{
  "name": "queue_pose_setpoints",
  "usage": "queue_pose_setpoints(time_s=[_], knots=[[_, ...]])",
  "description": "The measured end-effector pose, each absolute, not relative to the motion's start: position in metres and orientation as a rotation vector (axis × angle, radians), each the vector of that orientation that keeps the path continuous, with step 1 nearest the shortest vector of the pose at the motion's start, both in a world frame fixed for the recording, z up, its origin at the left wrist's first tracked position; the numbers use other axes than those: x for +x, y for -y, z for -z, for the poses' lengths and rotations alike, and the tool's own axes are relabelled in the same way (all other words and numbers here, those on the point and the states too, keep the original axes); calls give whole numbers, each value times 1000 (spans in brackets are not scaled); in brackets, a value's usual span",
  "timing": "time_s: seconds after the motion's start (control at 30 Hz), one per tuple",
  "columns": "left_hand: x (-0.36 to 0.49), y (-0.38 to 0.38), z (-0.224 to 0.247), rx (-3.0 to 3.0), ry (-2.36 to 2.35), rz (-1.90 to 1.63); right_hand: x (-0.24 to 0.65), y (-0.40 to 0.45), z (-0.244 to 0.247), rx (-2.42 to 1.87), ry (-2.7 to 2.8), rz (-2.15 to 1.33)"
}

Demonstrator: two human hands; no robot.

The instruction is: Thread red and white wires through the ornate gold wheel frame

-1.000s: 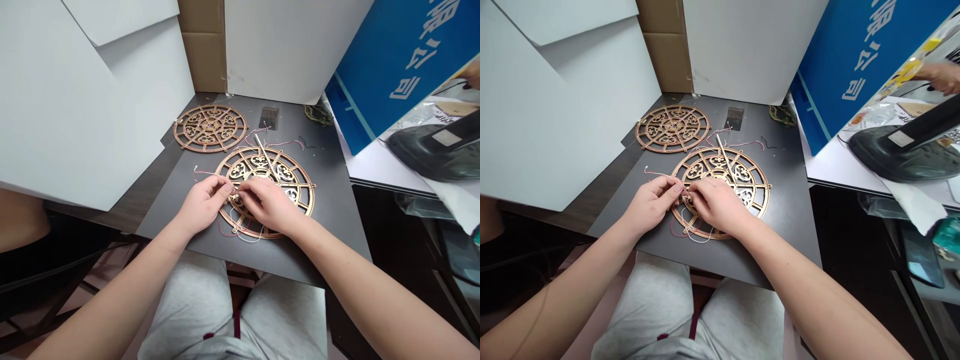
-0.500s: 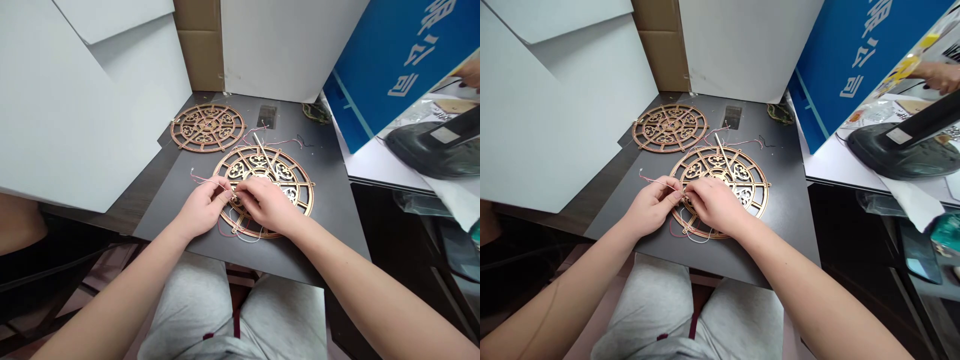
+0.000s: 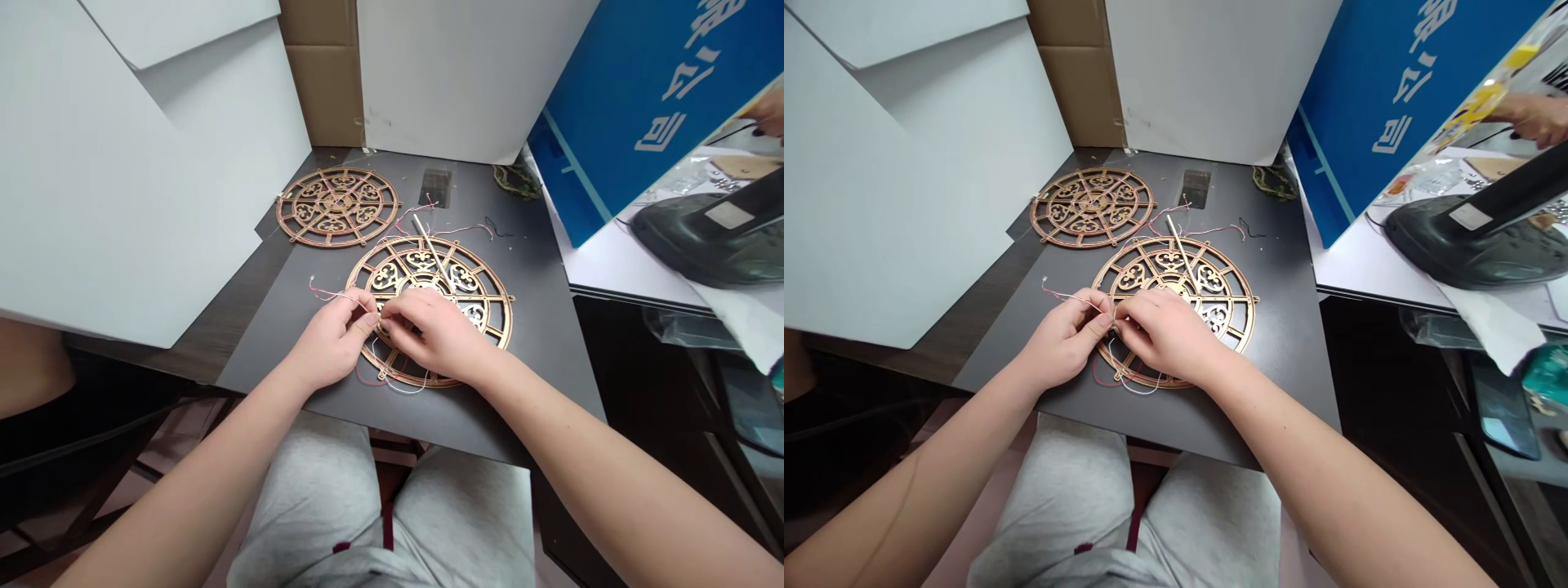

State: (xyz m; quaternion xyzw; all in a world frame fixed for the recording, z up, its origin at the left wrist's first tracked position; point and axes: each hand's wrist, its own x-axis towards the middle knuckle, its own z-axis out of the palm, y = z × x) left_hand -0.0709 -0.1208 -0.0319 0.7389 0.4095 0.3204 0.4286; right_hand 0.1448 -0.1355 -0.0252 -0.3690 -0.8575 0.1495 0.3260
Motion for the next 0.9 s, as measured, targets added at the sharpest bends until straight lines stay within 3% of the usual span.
queue_pose_setpoints(time_s=[0.9], knots=[[-75, 115, 31, 1769, -856, -792, 145, 135, 24, -842, 2277, -269]])
